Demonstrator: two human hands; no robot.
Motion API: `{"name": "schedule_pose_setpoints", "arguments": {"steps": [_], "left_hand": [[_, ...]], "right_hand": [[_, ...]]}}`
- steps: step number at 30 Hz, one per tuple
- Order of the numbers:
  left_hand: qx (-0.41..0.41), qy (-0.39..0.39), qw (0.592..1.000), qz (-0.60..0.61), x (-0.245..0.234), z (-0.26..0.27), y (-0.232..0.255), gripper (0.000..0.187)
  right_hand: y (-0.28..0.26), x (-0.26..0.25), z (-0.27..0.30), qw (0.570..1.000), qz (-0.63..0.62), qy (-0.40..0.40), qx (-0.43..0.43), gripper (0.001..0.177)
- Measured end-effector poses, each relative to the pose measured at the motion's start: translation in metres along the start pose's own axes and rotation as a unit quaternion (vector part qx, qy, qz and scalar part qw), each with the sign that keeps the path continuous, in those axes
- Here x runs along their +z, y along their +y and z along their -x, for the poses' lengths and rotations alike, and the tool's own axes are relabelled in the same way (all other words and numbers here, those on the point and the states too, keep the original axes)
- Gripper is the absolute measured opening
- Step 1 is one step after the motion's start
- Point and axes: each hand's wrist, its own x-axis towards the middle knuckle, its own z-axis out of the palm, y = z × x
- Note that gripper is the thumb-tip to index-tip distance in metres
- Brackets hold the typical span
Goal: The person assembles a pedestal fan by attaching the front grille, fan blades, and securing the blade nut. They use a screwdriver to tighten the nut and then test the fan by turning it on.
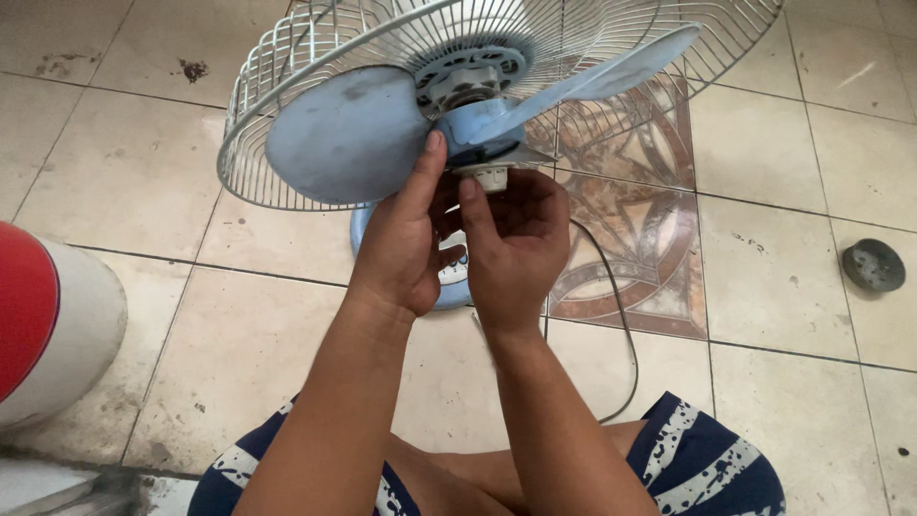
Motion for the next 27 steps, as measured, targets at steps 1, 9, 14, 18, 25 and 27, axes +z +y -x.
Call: {"name": "schedule_pose_setpoints", "arguments": {"steps": [1, 9, 14, 18, 25, 27], "left_hand": [[-0.001, 0.000, 1.000, 0.001, 0.0000, -0.0002, 0.0000, 0.056], [-0.005, 0.001, 1.000, 0.015, 0.0006, -0.0005, -0.0003, 0.052], [-0.009, 0.002, 0.999, 0.032, 0.0004, -0.0022, -0.0015, 0.054], [-0.006, 0.006, 0.999, 0.041, 0.0016, -0.0010, -0.0017, 0.053], [0.010, -0.006, 0.999, 0.033, 0.0020, 0.0026, -0.0004, 0.054], [0.004, 0.001, 1.000, 0.028, 0.0031, 0.0014, -0.0009, 0.055]], "right_hand": [[0.0004, 0.0006, -0.0005, 1.000, -0.005, 0.003, 0.002, 0.033], [-0.0023, -0.0006, -0.0019, 0.999, 0.029, -0.013, -0.030, 0.034], [-0.0036, -0.0018, -0.0001, 0.989, 0.113, -0.019, -0.090, 0.039], [-0.0031, -0.0014, 0.0012, 0.974, 0.158, -0.038, -0.157, 0.038], [-0.0028, -0.0049, 0.0054, 0.946, 0.243, -0.027, -0.211, 0.025], [-0.0023, -0.0049, 0.0051, 0.961, 0.211, -0.018, -0.179, 0.033]]}}
